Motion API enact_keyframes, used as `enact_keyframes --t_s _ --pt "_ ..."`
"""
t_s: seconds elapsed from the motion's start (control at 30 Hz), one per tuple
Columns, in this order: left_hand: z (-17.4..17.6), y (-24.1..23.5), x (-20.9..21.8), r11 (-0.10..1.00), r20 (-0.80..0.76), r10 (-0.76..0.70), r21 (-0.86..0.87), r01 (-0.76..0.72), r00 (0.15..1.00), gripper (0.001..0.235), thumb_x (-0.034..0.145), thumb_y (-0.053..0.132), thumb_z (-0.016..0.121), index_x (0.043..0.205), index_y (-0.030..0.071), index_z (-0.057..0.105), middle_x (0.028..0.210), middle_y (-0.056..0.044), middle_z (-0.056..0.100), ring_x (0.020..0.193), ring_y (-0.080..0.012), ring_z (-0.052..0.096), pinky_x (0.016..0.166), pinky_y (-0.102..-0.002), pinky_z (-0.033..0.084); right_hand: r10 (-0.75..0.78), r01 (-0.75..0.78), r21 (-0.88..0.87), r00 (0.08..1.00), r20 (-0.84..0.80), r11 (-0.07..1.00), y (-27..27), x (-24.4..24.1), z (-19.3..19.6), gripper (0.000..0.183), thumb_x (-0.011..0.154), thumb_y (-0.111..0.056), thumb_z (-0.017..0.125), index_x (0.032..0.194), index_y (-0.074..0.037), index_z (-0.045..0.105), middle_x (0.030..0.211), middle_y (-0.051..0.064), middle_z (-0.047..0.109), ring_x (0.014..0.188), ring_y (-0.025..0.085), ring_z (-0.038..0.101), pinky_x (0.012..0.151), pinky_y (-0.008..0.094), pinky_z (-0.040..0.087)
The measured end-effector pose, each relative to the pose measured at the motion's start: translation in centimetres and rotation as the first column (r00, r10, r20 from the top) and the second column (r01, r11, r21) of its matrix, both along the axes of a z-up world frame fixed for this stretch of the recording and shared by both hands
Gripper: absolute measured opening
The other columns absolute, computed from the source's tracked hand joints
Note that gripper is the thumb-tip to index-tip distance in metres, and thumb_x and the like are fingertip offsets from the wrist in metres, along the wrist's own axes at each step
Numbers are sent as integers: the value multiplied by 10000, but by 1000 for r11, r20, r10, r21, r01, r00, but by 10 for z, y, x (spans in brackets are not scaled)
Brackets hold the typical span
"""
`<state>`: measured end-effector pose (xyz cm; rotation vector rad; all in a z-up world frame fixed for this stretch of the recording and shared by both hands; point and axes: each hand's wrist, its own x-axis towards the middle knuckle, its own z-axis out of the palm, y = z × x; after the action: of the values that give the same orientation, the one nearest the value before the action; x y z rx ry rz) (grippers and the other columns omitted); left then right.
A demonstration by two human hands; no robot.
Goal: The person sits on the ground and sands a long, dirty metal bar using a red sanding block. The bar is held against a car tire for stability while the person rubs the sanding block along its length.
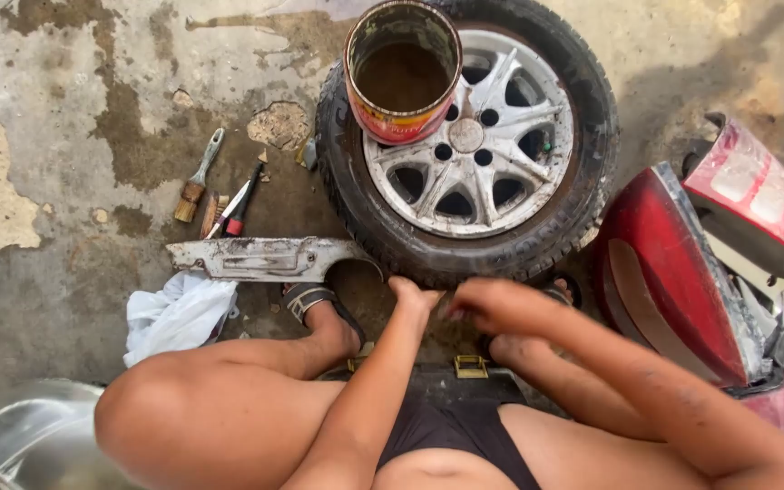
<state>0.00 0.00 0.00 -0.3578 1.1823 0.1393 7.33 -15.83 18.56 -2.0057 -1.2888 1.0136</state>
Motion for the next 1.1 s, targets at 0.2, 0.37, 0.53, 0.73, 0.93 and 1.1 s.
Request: enact_keyframes --t_s 0.2,0.37,0.53,0.73,0.93,1.1 --pt "-17 0 -10 978 -17 -197 72 198 980 744 1045 562 153 1664 225 -87 1724 -2 -182 1575 -344 -134 1217 -693 -90 -578 632 143 763 -289 762 -12 111 15 266 762 -16 810 982 -86 678 799 29 691 807 174 692 782 371 569" --pt "39 22 -10 917 348 -399 135 376 848 581 900 559 646 1197 140 375 1296 -205 395 1227 -465 455 1077 -713 312 -605 781 241 606 -517 576 5 139 40 347 785 50 864 1019 -27 619 864 133 704 790 261 757 592 398 642" --pt "219 40 40 763 440 -639 472 442 631 586 947 588 691 1121 30 639 892 -236 759 825 -414 772 785 -597 624 -528 788 290 590 -612 544 22 137 59 385 797 66 850 1108 21 627 955 193 738 808 276 770 573 393 665" --pt "275 45 42 127 -52 -864 940 316 501 430 945 268 773 1304 43 696 1118 -176 768 882 -286 782 715 -351 673 -272 824 286 455 -848 489 33 123 65 371 846 127 736 1182 62 591 1026 242 714 814 324 777 621 410 711" --pt "282 49 40 136 -18 -837 962 239 547 331 972 230 735 1237 33 724 985 -168 791 751 -243 786 647 -317 677 -171 825 262 391 -904 501 30 112 85 447 960 35 613 1393 92 518 1164 241 715 955 361 762 770 497 693" --pt "290 61 37 262 100 -847 933 247 522 469 1069 412 506 1234 11 686 973 -192 787 784 -241 789 660 -322 672 14 774 292 343 -939 562 22 109 98 548 1000 -28 527 1526 29 386 1406 320 588 1164 424 679 880 552 646"
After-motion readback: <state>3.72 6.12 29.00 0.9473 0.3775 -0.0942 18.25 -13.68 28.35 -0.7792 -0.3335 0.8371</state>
